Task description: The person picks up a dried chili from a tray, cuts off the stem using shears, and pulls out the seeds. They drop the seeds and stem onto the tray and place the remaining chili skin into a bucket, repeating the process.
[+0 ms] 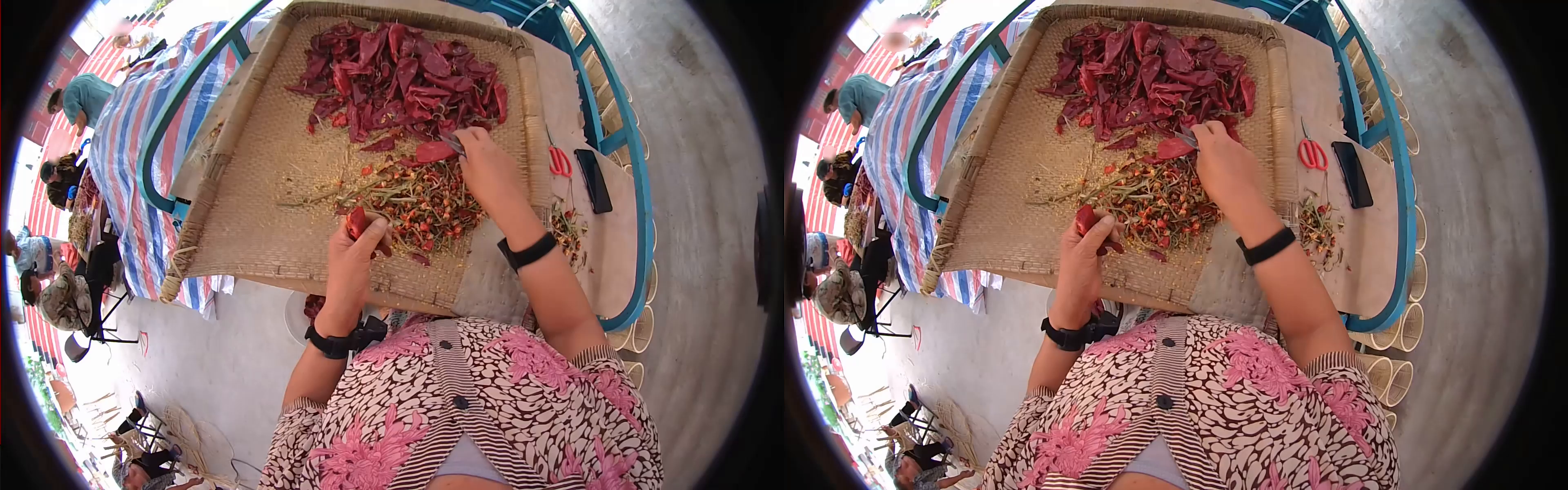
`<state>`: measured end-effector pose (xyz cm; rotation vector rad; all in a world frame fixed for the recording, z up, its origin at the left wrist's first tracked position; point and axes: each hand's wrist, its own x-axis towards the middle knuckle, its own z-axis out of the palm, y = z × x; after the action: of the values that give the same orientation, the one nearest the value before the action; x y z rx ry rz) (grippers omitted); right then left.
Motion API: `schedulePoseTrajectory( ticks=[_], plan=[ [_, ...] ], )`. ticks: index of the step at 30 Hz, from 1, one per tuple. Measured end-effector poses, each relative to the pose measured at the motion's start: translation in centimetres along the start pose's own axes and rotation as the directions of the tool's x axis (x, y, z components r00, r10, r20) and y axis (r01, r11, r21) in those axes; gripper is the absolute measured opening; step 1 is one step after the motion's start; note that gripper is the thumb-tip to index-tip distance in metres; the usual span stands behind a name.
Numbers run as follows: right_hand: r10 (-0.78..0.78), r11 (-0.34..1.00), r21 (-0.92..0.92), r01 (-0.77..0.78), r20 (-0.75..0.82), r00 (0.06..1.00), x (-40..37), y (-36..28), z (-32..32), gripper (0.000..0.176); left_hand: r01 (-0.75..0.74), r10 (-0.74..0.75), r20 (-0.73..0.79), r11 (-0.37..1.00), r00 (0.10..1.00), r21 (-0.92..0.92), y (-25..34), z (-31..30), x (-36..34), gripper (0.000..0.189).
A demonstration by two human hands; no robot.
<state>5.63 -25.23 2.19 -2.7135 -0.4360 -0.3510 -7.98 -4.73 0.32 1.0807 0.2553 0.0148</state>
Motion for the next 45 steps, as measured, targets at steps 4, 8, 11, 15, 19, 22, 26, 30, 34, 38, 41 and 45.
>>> schedulePoseTrajectory(
  ticks=[4,8,11,15,19,22,26,30,34,38,41,45],
  plan=[
    [0.031,0.995,-0.102,-0.023,0.078,0.997,1.0,0.5,1.3,0.020,0.044,-0.042,0.037,0.998,0.998,-0.042,-0.4,0.2,0.4,0.013],
    [0.063,0.951,0.298,-0.078,0.059,0.996,-0.7,-0.2,0.2,0.023,0.023,-0.026,-0.023,0.994,0.999,-0.107,0.2,1.1,0.5,0.020],
    [0.201,0.484,0.771,-0.414,0.362,0.910,-3.0,-3.1,-2.6,0.021,0.030,-0.028,0.013,0.979,1.000,-0.200,0.9,2.2,0.9,0.031],
    [0.105,0.056,0.809,-0.585,0.578,0.810,-6.5,-5.0,-2.8,0.017,0.003,0.027,0.106,0.961,0.994,-0.276,1.2,3.0,1.0,0.040],
    [0.038,0.159,0.806,-0.571,0.573,0.819,-7.3,-5.2,-3.5,0.017,-0.037,0.050,0.092,0.990,0.995,-0.140,1.8,3.3,0.3,0.034],
    [0.119,0.260,0.814,-0.519,0.507,0.854,-7.0,-5.7,-5.1,0.025,-0.107,0.106,0.080,0.994,0.991,0.012,1.7,3.1,-0.4,0.028],
    [0.025,0.482,0.820,-0.308,0.338,0.941,-6.5,-6.6,-5.9,0.026,-0.236,0.228,0.097,0.968,0.969,0.084,1.1,3.3,-0.6,0.023],
    [-0.190,0.759,0.627,0.173,-0.041,0.981,-6.3,-7.0,-3.9,0.019,-0.255,0.224,0.128,0.900,0.966,0.353,0.6,2.7,-0.5,0.014],
    [-0.453,0.807,0.317,0.498,-0.207,0.867,-6.8,-7.7,-3.6,0.023,-0.239,0.233,0.061,0.903,0.971,0.357,0.4,2.6,-0.4,0.009],
    [-0.116,0.776,0.611,0.156,-0.104,0.988,-6.4,-7.8,-4.0,0.009,-0.224,0.218,0.051,0.944,0.975,0.241,1.1,2.0,-0.2,0.012],
    [0.041,0.831,0.555,-0.036,0.003,0.999,-5.3,-6.4,-5.3,0.012,-0.220,0.207,0.093,0.962,0.974,0.163,1.3,1.4,-0.5,0.016],
    [0.062,0.961,0.265,-0.078,0.069,0.996,-4.2,-3.5,-4.6,0.023,-0.212,0.201,0.151,0.975,0.968,0.064,1.9,1.3,-0.6,0.017]
  ],
)
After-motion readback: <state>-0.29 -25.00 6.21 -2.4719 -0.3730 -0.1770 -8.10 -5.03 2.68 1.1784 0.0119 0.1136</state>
